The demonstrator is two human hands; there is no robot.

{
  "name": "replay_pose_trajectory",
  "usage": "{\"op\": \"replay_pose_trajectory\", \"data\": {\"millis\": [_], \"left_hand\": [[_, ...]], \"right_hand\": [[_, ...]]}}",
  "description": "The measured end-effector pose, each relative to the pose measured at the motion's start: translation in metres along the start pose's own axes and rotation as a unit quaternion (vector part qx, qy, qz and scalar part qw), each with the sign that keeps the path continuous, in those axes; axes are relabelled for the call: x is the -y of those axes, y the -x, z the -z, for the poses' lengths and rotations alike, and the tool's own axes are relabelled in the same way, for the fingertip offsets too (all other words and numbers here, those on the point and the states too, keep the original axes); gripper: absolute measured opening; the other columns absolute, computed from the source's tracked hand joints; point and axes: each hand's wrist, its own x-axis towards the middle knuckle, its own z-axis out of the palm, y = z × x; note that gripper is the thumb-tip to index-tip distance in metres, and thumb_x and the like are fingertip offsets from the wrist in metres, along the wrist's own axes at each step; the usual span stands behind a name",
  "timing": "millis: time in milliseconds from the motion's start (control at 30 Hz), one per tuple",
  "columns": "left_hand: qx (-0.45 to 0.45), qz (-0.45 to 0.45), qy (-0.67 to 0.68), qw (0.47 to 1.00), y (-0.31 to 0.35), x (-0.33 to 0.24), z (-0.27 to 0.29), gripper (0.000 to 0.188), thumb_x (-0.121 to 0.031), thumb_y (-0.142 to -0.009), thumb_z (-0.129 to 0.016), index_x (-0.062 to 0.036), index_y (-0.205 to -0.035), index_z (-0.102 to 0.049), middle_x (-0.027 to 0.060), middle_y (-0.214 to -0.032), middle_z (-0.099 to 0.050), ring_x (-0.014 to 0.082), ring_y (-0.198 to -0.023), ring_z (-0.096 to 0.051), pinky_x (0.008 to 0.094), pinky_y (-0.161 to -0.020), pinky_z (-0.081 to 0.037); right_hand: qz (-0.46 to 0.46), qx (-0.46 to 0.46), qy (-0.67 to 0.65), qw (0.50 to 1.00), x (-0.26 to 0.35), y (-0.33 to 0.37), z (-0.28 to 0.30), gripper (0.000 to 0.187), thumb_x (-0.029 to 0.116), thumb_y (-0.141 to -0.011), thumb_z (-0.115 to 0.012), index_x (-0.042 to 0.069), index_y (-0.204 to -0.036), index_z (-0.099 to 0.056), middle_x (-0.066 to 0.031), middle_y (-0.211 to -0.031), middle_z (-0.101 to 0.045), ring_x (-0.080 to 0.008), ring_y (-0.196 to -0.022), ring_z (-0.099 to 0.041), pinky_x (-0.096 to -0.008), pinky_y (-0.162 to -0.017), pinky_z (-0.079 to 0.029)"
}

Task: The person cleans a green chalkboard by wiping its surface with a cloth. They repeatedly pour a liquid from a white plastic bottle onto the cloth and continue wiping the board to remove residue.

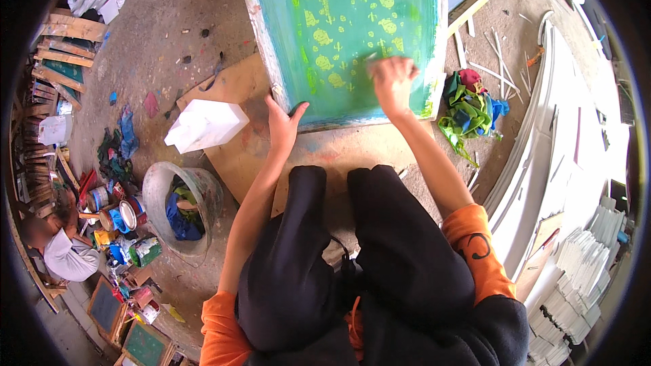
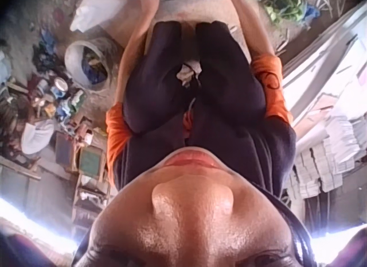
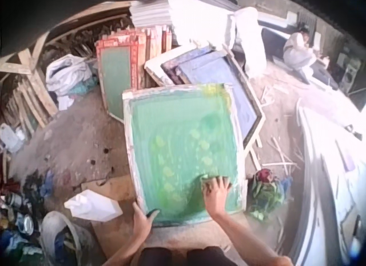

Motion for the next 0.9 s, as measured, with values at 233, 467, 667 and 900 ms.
{"op": "replay_pose_trajectory", "data": {"millis": [233,467,667,900], "left_hand": [[-0.015,-0.012,0.005,1.000,0.000,0.003,0.002,0.078,-0.034,-0.076,-0.073,0.0043,-0.124,-0.026,0.0273,-0.113,-0.051,0.0396,-0.104,-0.052,0.0410,-0.086,-0.042],[-0.007,-0.018,0.009,1.000,0.001,-0.001,0.002,0.076,-0.033,-0.077,-0.073,0.0036,-0.125,-0.026,0.0262,-0.114,-0.051,0.0388,-0.104,-0.052,0.0405,-0.085,-0.042],[-0.007,-0.011,0.027,1.000,0.001,-0.001,0.001,0.077,-0.034,-0.076,-0.073,0.0040,-0.124,-0.026,0.0267,-0.114,-0.050,0.0390,-0.103,-0.052,0.0407,-0.085,-0.042],[-0.013,-0.005,0.010,1.000,-0.002,0.002,0.000,0.078,-0.032,-0.075,-0.074,0.0045,-0.124,-0.027,0.0273,-0.114,-0.050,0.0395,-0.104,-0.052,0.0404,-0.086,-0.042]], "right_hand": [[0.064,0.002,-0.050,0.997,0.008,0.017,0.002,0.013,0.009,-0.072,-0.066,0.014,-0.081,-0.058,-0.0031,-0.088,-0.052,-0.0269,-0.089,-0.044,-0.0466,-0.080,-0.029],[-0.106,-0.030,-0.015,0.994,0.016,-0.025,0.002,0.011,0.017,-0.079,-0.064,0.014,-0.088,-0.058,-0.0026,-0.091,-0.052,-0.0261,-0.092,-0.043,-0.0452,-0.081,-0.030],[0.016,0.020,0.008,1.000,0.009,-0.015,0.006,0.013,0.017,-0.079,-0.064,0.017,-0.090,-0.059,0.0030,-0.093,-0.056,-0.0230,-0.094,-0.044,-0.0452,-0.084,-0.027],[0.061,0.055,-0.016,0.997,0.031,0.040,-0.005,0.019,0.013,-0.076,-0.061,0.016,-0.094,-0.059,0.0015,-0.099,-0.056,-0.0225,-0.097,-0.046,-0.0484,-0.084,-0.030]]}}
